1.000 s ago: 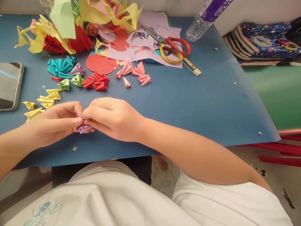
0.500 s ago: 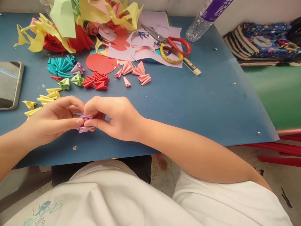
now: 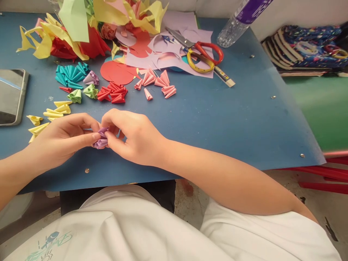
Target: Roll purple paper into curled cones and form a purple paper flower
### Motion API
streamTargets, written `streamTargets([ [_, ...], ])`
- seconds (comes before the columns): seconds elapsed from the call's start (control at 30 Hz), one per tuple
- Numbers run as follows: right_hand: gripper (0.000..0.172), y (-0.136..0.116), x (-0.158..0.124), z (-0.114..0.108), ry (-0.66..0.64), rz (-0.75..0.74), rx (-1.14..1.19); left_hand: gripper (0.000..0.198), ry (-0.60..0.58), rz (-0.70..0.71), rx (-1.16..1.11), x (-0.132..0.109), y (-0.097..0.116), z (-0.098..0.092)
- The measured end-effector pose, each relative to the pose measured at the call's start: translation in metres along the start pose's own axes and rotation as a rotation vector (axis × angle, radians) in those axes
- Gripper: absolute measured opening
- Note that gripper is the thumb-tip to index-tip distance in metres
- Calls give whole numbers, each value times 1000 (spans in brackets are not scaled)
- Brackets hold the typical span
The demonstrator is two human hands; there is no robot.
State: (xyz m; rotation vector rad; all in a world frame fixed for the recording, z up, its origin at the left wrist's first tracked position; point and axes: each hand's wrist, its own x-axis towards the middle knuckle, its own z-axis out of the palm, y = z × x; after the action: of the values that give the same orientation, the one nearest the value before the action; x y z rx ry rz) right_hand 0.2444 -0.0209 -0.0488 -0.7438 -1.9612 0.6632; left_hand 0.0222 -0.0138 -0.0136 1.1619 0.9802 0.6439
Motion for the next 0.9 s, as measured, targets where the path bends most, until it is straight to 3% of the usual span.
streamTargets([
  [0.13,6,1,0,-2,8,-10,-69,25,31,-15,6,-1,1,1],
  [0.37,15,7,-2,1,13,-192,-161,28,72,-22,6,-2,2,4],
  [0.47,9,8,-1,1,34,-218,-142,24,57,-14,-4,-1,1,3],
  [0.67,12,10,-1,-1,10,-237,-129,19,-2,-5,71,-3,-1,0],
  [0.9,11,8,-1,-4,-10,-172,-142,22,53,26,205,-5,-1,-5],
])
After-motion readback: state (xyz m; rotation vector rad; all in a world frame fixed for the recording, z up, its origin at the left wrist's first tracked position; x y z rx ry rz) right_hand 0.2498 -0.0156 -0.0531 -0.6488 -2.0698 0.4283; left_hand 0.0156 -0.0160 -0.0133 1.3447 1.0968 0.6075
